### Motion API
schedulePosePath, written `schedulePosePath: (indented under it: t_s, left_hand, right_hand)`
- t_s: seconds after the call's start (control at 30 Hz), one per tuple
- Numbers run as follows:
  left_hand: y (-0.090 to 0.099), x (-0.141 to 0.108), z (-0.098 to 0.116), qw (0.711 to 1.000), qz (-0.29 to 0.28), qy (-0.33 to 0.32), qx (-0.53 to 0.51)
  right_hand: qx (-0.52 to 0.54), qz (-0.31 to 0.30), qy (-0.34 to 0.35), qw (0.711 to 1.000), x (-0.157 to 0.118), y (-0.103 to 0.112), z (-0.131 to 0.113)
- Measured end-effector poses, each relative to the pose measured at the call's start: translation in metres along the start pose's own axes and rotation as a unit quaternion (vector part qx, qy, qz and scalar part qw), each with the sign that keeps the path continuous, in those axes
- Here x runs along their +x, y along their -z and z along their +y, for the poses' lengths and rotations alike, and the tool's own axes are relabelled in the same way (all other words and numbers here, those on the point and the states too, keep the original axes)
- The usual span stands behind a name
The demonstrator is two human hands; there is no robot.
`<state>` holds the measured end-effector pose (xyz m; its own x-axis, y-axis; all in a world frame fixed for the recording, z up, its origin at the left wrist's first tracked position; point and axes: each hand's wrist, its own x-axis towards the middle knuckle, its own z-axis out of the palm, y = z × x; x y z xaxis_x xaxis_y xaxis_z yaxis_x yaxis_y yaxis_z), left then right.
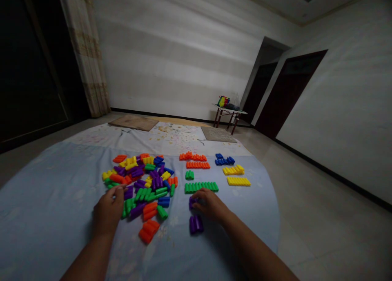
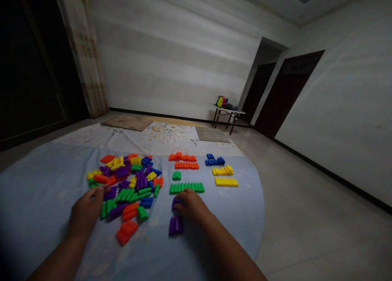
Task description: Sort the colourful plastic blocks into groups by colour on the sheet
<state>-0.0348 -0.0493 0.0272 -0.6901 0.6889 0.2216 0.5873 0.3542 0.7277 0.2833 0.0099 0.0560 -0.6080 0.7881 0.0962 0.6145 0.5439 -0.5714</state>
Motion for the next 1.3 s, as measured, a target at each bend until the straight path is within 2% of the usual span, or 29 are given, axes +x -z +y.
schedulePosePath:
  t_s: [0.17,0.43,0.63,0.83,1.03,1.17,1.3]
  left_hand:
    - [0.000,0.000,0.000,1.000,-0.003,-0.002,-0.008]
    - [-0.001,0.002,-0.001,1.000,-0.010,0.001,-0.002]
    - [0.001,-0.001,0.001,1.000,-0.013,0.005,0.007]
    - [0.002,-0.002,0.005,1.000,-0.021,0.013,0.007]
    - [0.002,-0.003,0.006,1.000,-0.015,0.009,0.003]
    - [0.001,-0.002,0.004,1.000,-0.017,0.008,0.013]
    - [0.003,0.000,0.003,0.999,-0.021,0.011,0.033]
  right_hand:
    - [0.037,0.052,0.011,0.998,-0.015,-0.003,0.005]
    - [0.110,-0.004,0.005,0.994,-0.042,-0.008,0.002]
    - [0.126,0.025,0.028,0.991,-0.045,-0.011,0.004]
    - [0.094,-0.011,0.026,0.995,-0.048,-0.013,0.008]
    - [0.100,0.003,0.038,0.994,-0.047,-0.015,0.010]
    - [0.120,0.048,0.043,0.991,-0.046,-0.013,0.013]
    - [0.100,0.165,-0.003,0.981,-0.036,-0.002,0.036]
